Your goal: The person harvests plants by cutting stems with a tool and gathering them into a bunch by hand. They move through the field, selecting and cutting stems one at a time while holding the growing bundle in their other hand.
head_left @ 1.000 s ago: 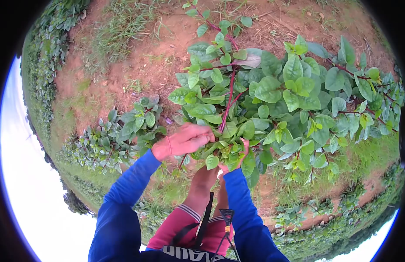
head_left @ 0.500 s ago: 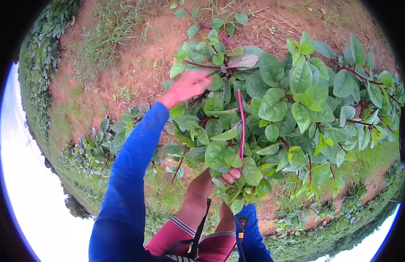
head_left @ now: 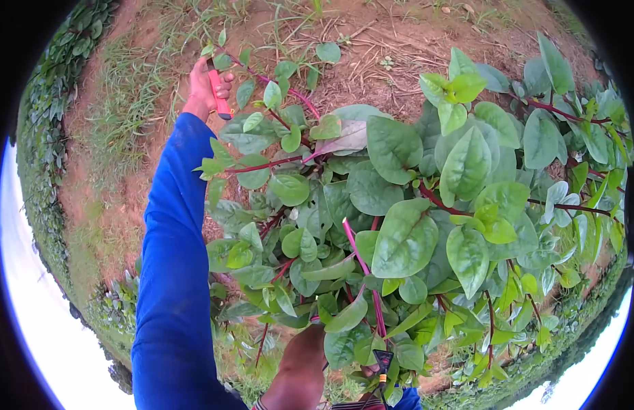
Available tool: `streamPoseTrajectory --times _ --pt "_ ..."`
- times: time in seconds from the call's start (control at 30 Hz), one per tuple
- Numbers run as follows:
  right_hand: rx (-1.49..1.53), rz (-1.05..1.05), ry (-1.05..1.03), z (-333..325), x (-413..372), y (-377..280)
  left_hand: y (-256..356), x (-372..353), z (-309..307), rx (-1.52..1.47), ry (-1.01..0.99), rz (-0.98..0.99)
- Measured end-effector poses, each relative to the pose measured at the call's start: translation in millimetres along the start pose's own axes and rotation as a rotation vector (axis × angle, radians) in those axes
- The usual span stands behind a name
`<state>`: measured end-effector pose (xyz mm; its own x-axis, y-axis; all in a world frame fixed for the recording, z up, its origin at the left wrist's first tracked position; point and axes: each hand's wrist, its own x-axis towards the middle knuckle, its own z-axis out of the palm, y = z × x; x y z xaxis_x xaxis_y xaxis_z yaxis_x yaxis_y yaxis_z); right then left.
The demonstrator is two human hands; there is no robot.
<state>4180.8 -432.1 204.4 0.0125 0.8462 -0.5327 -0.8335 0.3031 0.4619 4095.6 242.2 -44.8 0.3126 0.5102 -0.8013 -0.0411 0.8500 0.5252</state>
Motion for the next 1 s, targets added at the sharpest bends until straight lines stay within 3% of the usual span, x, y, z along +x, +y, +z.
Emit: streamPoseTrajectory --times 0.07,0.1,0.17,0.27,0.33,0.4,0.43,0.47,0.5,0.53,0.57,0.7,0.73,0.8,0.83,0.9,1.0 --pt "-0.008 0.02 -0.001 -2.1 -2.1 -3.2 2.2 6.3 15.7 -0.032 -0.312 0.018" --pt "-0.003 0.033 -0.004 -6.5 2.8 -4.9 1.1 -0.1 28.4 -0.038 -0.305 0.007" --pt "0.005 0.06 -0.027 -14.5 18.9 -4.6 9.0 -20.8 74.1 0.051 -0.477 0.048" --pt "-0.001 0.123 -0.089 -17.7 53.2 -0.9 3.9 -134.4 116.1 0.183 -0.506 0.208" --pt "-0.099 0.084 0.045 7.8 64.8 6.8 -16.5 -246.2 140.7 0.217 -0.428 0.404" --pt "-0.146 0.089 0.097 36.7 80.9 20.0 -42.2 -344.1 134.3 0.46 -0.407 0.359" --pt "-0.066 0.113 -0.041 28.4 87.3 29.0 -59.0 -390.1 142.6 0.599 -0.387 0.402" --pt "-0.107 0.078 0.059 65.7 89.4 40.7 -79.8 -413.5 128.6 0.849 -0.427 0.529" --pt "-0.207 0.031 0.168 47.5 81.3 40.4 -99.6 -444.6 130.6 0.963 -0.364 0.533" --pt "-0.309 -0.02 0.279 29.9 73.4 39.4 -113.2 -474.2 139.9 0.984 -0.309 0.447" --pt "-0.445 -0.241 0.468 81.4 82.1 65.6 -127.9 -496.6 137.5 1.078 -0.293 0.399" --pt "-0.305 -0.096 0.434 47.3 66.1 79.1 -174.6 -556.3 123.4 1.18 -0.195 0.461" --pt "-0.41 -0.013 0.436 30.1 61.9 70.8 -181.1 -568.8 121.6 1.176 -0.209 0.455" --pt "-0.345 0.075 0.257 62.0 59.3 72.6 -191.6 -587.6 122.1 1.25 -0.136 0.522" --pt "-0.345 0.078 0.263 78.4 56.8 74.2 -201.7 -593.3 117.2 1.284 -0.142 0.568" --pt "-0.394 0.232 0.22 100.9 51.6 79.5 -206.8 -608.1 120.4 1.284 -0.133 0.515" --pt "-0.378 0.199 0.235 37.3 39.5 57.0 -200.4 -625.3 127.8 1.302 -0.205 0.385"
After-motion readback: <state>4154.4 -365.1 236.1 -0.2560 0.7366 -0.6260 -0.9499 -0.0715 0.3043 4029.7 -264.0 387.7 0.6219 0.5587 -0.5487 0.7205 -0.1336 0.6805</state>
